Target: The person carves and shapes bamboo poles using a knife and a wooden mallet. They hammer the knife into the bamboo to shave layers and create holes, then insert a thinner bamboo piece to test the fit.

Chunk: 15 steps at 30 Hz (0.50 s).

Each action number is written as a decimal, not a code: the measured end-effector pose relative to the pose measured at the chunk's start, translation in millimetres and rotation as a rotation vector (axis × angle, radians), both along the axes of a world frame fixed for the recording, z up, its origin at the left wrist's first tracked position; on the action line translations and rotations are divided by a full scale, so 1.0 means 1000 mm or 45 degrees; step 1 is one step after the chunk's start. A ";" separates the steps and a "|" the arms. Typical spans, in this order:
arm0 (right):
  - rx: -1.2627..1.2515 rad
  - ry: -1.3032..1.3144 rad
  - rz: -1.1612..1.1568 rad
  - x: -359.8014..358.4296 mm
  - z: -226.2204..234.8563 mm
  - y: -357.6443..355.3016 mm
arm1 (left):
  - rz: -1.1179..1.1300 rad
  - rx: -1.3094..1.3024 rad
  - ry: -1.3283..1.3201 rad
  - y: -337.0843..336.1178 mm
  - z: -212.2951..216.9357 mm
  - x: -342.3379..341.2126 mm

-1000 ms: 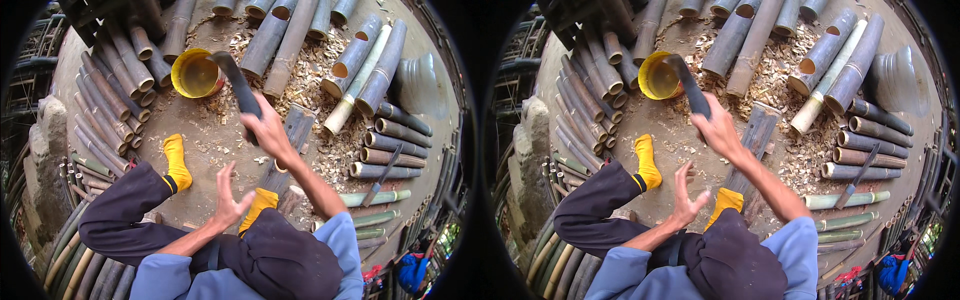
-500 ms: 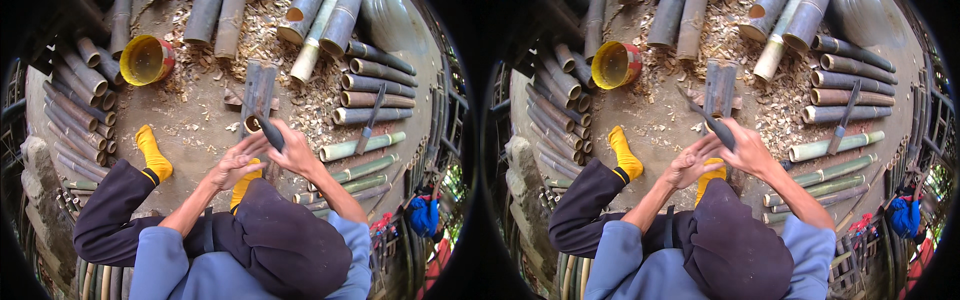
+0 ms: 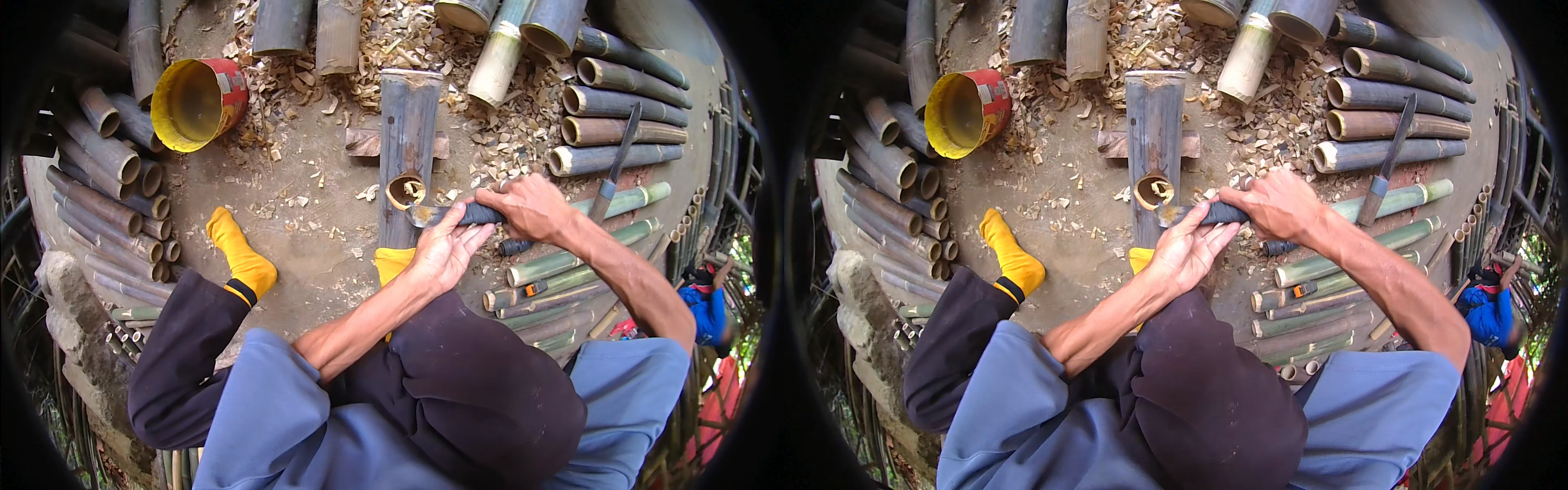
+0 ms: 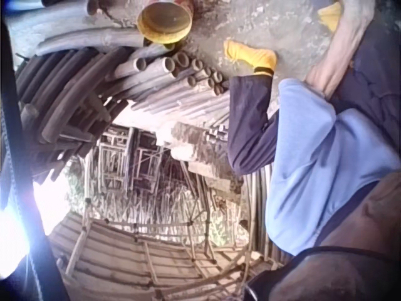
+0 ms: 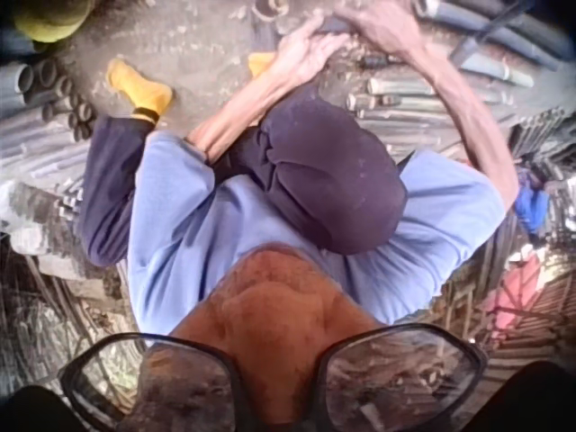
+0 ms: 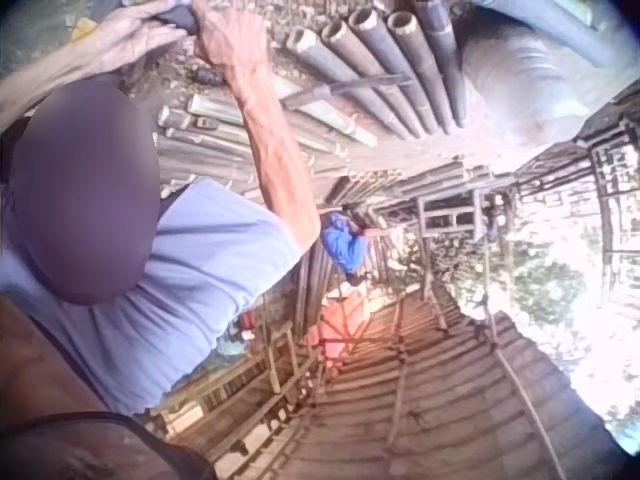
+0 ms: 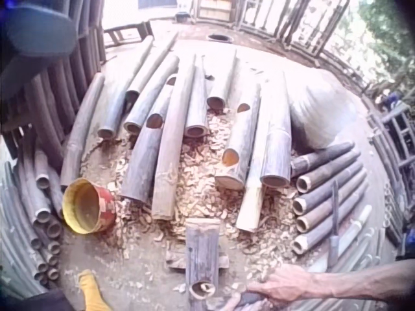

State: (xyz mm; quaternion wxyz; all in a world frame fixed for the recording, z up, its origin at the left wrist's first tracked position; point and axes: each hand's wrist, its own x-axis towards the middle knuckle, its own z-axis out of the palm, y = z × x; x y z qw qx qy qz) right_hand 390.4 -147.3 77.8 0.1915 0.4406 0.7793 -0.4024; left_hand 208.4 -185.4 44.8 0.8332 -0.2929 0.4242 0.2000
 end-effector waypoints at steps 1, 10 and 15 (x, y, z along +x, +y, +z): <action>-0.057 0.011 -0.100 -0.003 -0.005 -0.011 | -0.105 0.041 0.073 0.001 0.002 -0.003; -0.533 0.421 -1.726 -0.153 -0.006 -0.115 | -2.017 1.081 -0.056 0.055 -0.015 -0.075; -0.231 0.433 -1.753 -0.136 -0.005 -0.128 | -1.716 0.440 0.327 0.046 -0.007 -0.047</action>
